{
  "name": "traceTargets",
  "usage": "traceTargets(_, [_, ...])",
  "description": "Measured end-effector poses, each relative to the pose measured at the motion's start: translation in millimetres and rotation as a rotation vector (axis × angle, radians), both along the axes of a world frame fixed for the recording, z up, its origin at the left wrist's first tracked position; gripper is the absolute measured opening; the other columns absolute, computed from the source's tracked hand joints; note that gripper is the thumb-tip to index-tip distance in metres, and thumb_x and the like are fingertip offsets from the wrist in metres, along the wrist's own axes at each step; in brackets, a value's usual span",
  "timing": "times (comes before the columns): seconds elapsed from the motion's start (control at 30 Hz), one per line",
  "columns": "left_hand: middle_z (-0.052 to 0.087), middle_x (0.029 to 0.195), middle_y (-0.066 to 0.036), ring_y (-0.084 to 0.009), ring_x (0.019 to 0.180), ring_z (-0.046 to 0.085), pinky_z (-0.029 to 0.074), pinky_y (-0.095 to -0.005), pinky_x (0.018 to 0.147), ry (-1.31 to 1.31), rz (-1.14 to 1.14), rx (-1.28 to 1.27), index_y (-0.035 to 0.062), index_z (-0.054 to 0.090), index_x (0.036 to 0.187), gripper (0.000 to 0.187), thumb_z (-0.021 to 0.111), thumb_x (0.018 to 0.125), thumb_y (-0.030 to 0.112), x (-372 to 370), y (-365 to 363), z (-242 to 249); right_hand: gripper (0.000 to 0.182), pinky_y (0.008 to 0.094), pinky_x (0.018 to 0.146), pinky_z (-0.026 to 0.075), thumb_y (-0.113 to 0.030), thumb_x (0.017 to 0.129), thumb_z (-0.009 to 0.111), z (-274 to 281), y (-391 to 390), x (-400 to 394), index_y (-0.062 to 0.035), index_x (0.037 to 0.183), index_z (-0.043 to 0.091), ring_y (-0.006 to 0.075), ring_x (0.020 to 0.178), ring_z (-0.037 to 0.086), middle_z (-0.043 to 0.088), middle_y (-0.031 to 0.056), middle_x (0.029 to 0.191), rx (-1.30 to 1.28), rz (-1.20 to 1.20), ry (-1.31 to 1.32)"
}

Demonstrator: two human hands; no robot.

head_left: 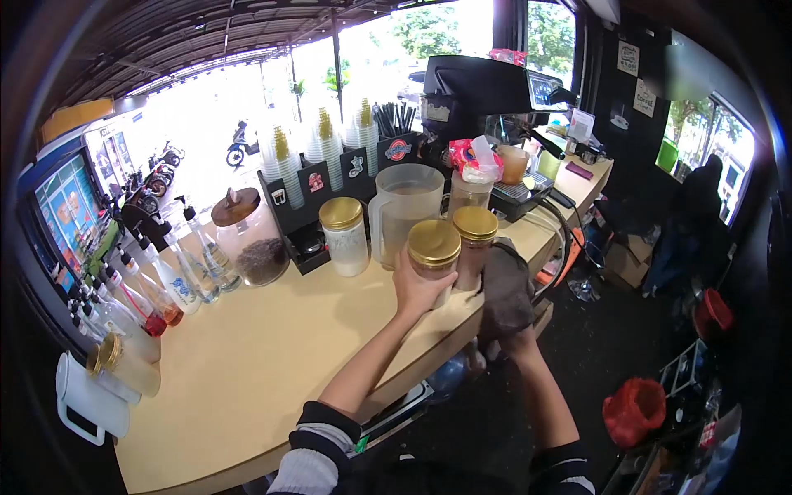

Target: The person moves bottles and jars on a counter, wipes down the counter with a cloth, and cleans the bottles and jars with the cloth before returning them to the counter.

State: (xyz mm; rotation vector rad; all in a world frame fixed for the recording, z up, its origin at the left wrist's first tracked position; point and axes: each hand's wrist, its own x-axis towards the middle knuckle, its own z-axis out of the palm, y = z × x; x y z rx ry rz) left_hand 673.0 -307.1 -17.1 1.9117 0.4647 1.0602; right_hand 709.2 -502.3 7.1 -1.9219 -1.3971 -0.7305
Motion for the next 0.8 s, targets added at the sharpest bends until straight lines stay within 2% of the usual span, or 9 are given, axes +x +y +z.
traceTargets(0.13, [0.051, 0.119, -0.018, -0.0335, 0.116, 0.048, 0.039, -0.0439, 0.099, -0.040, -0.078, 0.200, 0.0014, 0.041, 0.126, 0.081, 0.082, 0.061, 0.027, -43.1, -0.9, 17.9, 0.076, 0.0419, 0.105, 0.028, -0.016, 0.071, 0.071, 36.6, 38.2, -12.9, -0.0053, 0.137, 0.035, 0.0358, 0.130, 0.033, 0.033, 0.0161, 0.141, 0.062, 0.374, 0.268])
traceTargets(0.17, [0.051, 0.121, -0.017, -0.0322, 0.118, 0.047, 0.039, -0.0431, 0.100, -0.276, -0.389, -0.347, 0.0021, 0.040, 0.127, 0.081, 0.081, 0.062, 0.027, -51.1, 0.4, 8.5, 0.078, 0.0426, 0.104, 0.030, -0.015, 0.069, 0.072, 55.9, 43.0, -33.9, -0.0086, 0.138, 0.035, 0.0352, 0.130, 0.032, 0.032, 0.0145, 0.142, -0.136, 0.286, 0.036])
traceTargets(0.27, [0.050, 0.127, -0.012, -0.0259, 0.119, 0.049, 0.038, -0.0406, 0.103, -0.042, -0.080, 0.541, 0.0054, 0.036, 0.134, 0.086, 0.080, 0.062, 0.023, -96.0, 6.5, 9.6, 0.066, 0.0439, 0.098, 0.036, -0.023, 0.073, 0.070, 82.7, 69.2, -60.6, -0.0146, 0.133, 0.042, 0.0344, 0.126, 0.038, 0.043, 0.0138, 0.135, -0.328, 0.190, -0.285])
traceTargets(0.4, [0.051, 0.123, -0.016, -0.0328, 0.109, 0.054, 0.039, -0.0433, 0.097, -0.097, -0.057, 0.426, 0.0042, 0.041, 0.126, 0.091, 0.082, 0.047, 0.026, -147.5, 17.9, 25.5, 0.046, 0.0421, 0.091, 0.042, -0.040, 0.088, 0.052, 85.2, 121.7, -62.0, -0.0060, 0.120, 0.053, 0.0335, 0.109, 0.051, 0.056, 0.0170, 0.113, -0.386, 0.472, 0.462])
traceTargets(0.5, [0.037, 0.138, -0.015, -0.0288, 0.126, 0.040, 0.031, -0.0398, 0.105, 0.119, 0.118, 0.587, 0.0053, 0.030, 0.137, 0.083, 0.071, 0.070, 0.034, -178.2, 43.6, 13.6, 0.036, 0.0433, 0.096, 0.038, -0.026, 0.089, 0.051, 51.3, 141.9, -111.1, -0.0068, 0.119, 0.055, 0.0352, 0.115, 0.046, 0.049, 0.0166, 0.124, 0.004, 0.424, 0.231])
traceTargets(0.6, [0.019, 0.149, -0.012, -0.0251, 0.138, 0.020, 0.020, -0.0380, 0.112, -0.452, -0.331, -0.094, 0.0074, 0.016, 0.145, 0.065, 0.046, 0.094, 0.034, -191.3, 51.6, -22.7, 0.029, 0.0503, 0.099, 0.033, -0.022, 0.088, 0.053, 53.5, 141.0, -175.4, -0.0089, 0.113, 0.061, 0.0311, 0.119, 0.044, 0.051, 0.0124, 0.121, -0.001, 0.397, -0.248])
traceTargets(0.63, [0.022, 0.148, -0.013, -0.0260, 0.137, 0.022, 0.020, -0.0390, 0.112, -0.319, -0.286, -0.162, 0.0074, 0.017, 0.144, 0.061, 0.045, 0.094, 0.030, -215.2, 46.8, -7.9, 0.029, 0.0503, 0.099, 0.033, -0.022, 0.088, 0.053, 58.3, 150.0, -182.3, -0.0089, 0.113, 0.061, 0.0311, 0.119, 0.044, 0.051, 0.0124, 0.121, 0.000, 0.426, -0.244])
traceTargets(0.73, [0.038, 0.135, -0.015, -0.0266, 0.128, 0.036, 0.029, -0.0382, 0.106, 0.023, 0.131, 0.456, 0.0051, 0.031, 0.135, 0.071, 0.068, 0.079, 0.029, -264.7, 54.6, 3.3, 0.031, 0.0496, 0.100, 0.032, -0.028, 0.087, 0.055, 79.8, 181.3, -192.7, -0.0079, 0.109, 0.063, 0.0324, 0.120, 0.043, 0.054, 0.0095, 0.120, -0.194, 0.582, 0.031])
traceTargets(0.8, [0.047, 0.127, -0.015, -0.0291, 0.120, 0.045, 0.035, -0.0389, 0.102, -0.044, 0.243, 0.440, 0.0030, 0.033, 0.133, 0.082, 0.077, 0.068, 0.027, -288.1, 60.7, 17.9, 0.029, 0.0401, 0.101, 0.034, -0.028, 0.089, 0.054, 82.1, 200.3, -194.6, -0.0084, 0.108, 0.064, 0.0295, 0.120, 0.045, 0.057, 0.0083, 0.117, -0.182, 0.834, 0.540])
